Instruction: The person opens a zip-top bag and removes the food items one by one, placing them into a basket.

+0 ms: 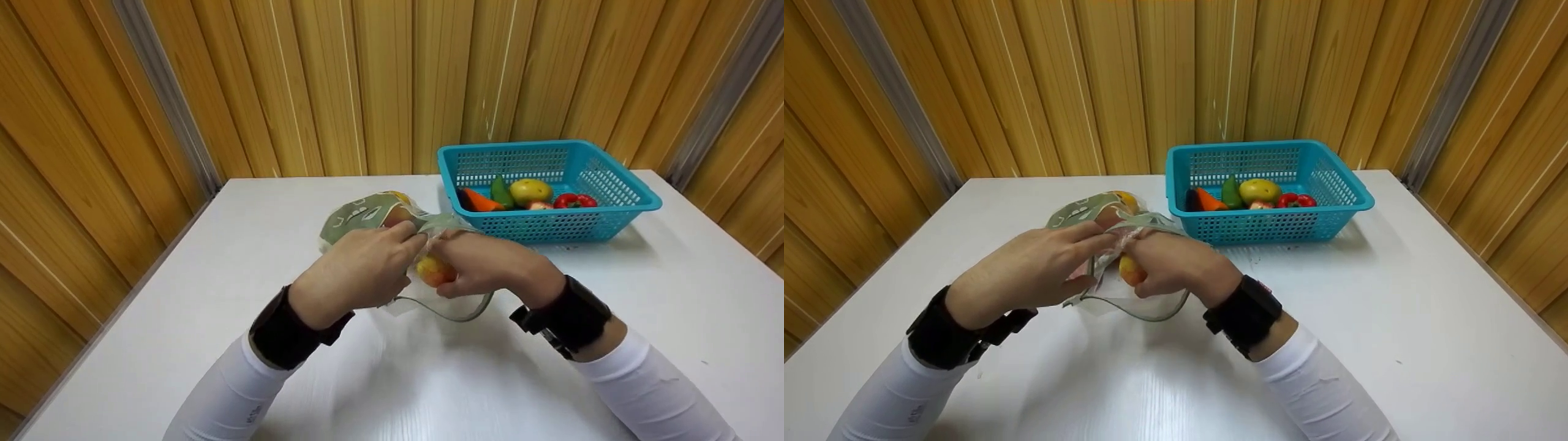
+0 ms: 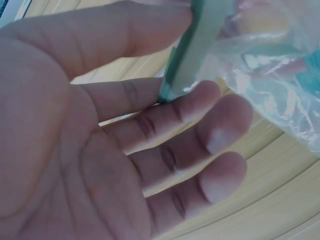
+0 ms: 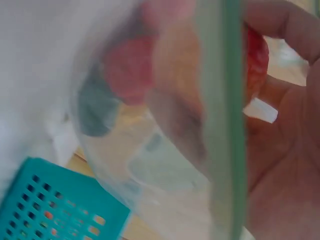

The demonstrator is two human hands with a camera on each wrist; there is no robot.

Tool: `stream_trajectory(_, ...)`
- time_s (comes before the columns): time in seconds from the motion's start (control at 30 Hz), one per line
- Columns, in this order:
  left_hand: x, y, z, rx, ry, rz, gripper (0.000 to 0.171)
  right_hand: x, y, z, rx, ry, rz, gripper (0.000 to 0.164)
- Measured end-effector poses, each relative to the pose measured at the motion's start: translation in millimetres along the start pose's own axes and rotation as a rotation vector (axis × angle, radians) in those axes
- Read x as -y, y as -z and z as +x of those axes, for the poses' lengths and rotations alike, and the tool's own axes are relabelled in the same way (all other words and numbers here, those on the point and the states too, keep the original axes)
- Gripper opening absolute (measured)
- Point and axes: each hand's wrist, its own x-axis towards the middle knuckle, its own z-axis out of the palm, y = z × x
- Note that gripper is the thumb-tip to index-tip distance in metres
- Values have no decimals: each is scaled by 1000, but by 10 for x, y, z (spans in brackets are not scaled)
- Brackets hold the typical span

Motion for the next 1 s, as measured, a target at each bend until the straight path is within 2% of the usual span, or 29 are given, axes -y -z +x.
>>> stream_trajectory(0.1,68,-39,21,-9,12,-34,33,-14,96,-85,3,50,11,66)
stream_trajectory(0.27,194,-109,46,-63,4,-72,22,-78,244,-251,-62,139,16,50)
stream_trajectory(0.37,229,-119,49,-90,0,-76,22,-157,343,-356,-148,203,56,47)
stream_trajectory(0.47,236,-116,44,-100,1,-79,24,-254,427,-433,-270,267,102,43)
stream_trajectory(0.6,232,-114,28,-87,5,-78,24,-374,492,-462,-443,293,146,43)
stream_trajectory(0.7,221,-102,8,-72,13,-78,24,-440,516,-448,-554,251,150,45)
stream_trajectory(0.8,205,-88,-11,-64,19,-62,25,-480,521,-418,-624,145,142,51)
stream_trajectory(1.0,165,-68,-16,-55,15,-40,21,-642,451,-273,-641,-62,136,61)
